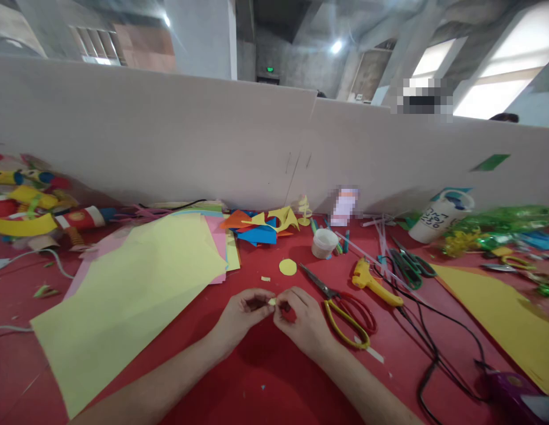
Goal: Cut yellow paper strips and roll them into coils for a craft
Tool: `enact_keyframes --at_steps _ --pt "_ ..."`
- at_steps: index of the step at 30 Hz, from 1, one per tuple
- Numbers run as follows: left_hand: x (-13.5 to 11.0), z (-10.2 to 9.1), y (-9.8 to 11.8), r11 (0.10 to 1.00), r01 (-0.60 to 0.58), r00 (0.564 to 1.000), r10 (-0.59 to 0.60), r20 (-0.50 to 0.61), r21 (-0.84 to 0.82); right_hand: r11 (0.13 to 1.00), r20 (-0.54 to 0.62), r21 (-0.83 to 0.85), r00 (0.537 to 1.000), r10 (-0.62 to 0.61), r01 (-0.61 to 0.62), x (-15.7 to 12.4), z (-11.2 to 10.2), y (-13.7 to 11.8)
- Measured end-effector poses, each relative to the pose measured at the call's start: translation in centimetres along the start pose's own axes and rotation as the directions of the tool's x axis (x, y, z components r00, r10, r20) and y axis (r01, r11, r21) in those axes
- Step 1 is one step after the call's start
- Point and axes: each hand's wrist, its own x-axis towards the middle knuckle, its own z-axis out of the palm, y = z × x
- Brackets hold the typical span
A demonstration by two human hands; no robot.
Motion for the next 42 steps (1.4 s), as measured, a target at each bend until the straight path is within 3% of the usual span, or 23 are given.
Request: enact_keyframes --at_steps 4,9,20,32,39,42 --pt "0.1 -0.26 0.22 0.999 0.009 0.999 -0.007 -0.04 0.041 0.982 0.037 0.162 0.995 0.097 -0.102 0.15 -0.09 0.3" --pt "0.21 -0.2 0.44 0.998 -0.01 0.999 0.013 -0.044 0.067 0.96 -0.007 0.195 0.979 0.204 -0.198 0.36 -0.26 0.63" --pt "0.35 -0.36 0.4 0.987 -0.08 0.996 0.076 0.038 0.14 0.967 0.047 0.195 0.987 0.156 -0.162 0.54 -0.5 0.27" --pt "0.29 -0.66 0.23 0.981 -0.068 0.998 0.069 0.0 0.18 0.973 0.029 0.18 0.99 0.138 -0.141 0.49 -0.36 -0.05" --pt "0.14 -0.33 0.26 0.981 -0.048 0.999 0.043 0.031 0.189 1.0 0.001 0.002 1.0 -0.011 0.011 0.48 -0.32 0.01" --pt "0.26 -0.45 0.23 0.981 -0.055 0.998 0.051 0.024 0.187 0.997 0.023 0.055 0.999 0.048 -0.049 0.38 -0.22 0.26"
